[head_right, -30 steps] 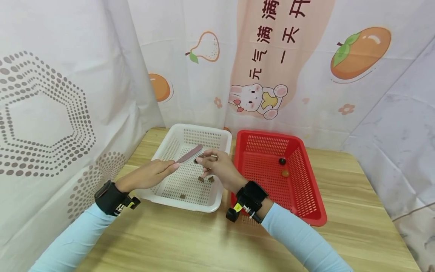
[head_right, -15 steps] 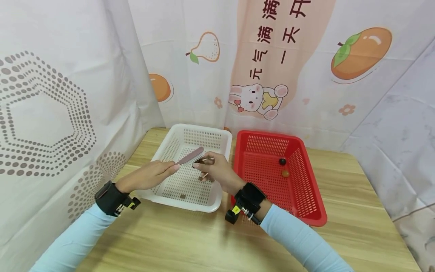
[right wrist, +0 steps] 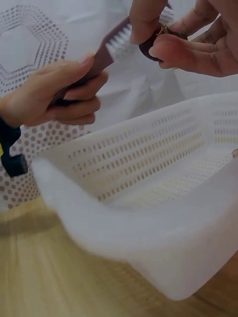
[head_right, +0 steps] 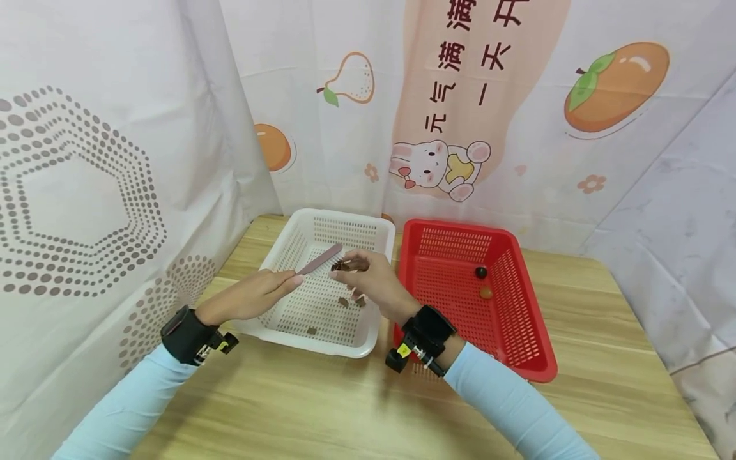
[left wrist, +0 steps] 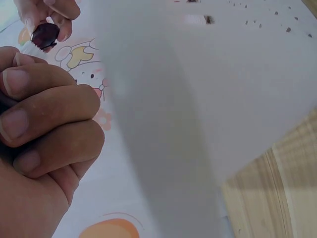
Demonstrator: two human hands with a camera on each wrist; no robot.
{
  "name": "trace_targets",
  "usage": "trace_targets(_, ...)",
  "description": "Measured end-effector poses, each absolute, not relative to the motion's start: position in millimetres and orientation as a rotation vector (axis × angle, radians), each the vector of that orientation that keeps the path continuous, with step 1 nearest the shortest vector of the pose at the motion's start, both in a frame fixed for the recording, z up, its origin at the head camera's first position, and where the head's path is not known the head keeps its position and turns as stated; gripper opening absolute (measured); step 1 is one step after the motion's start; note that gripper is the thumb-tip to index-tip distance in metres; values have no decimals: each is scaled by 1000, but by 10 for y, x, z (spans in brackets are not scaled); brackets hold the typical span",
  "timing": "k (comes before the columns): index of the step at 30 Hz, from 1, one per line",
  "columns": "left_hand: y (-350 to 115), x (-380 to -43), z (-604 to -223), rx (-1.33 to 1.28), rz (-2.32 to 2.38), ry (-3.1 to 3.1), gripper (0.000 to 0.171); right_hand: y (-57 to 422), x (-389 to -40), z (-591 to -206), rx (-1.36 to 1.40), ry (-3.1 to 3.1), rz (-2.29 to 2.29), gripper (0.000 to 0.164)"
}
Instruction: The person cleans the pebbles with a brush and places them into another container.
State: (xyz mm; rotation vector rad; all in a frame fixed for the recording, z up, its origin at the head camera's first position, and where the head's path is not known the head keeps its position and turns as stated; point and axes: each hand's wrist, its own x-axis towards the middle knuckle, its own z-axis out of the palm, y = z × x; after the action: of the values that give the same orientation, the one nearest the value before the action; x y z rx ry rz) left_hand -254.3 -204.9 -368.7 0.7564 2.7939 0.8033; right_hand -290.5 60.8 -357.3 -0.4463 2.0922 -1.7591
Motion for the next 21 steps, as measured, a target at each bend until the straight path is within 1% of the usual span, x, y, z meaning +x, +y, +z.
trace_targets(5, -2070, -2541, -3688, 758, 810, 2811, 50, 631, -2923, -3570, -477, 2147, -1783, 35)
trace_targets(8, -2067, -2546, -3691, 767, 809, 2809, 50, 617, -2899, -3580, -498, 2147, -1753, 36)
trace_targets(14, -2059, -2560, -3687, 754, 804, 2806, 50, 636, -2941, -3595, -434, 2099, -1810, 38)
trace_targets(21, -2065, -2552, -3678, 751, 812, 2798, 49, 640, -2927, -3589, -404, 1834, -1889, 32)
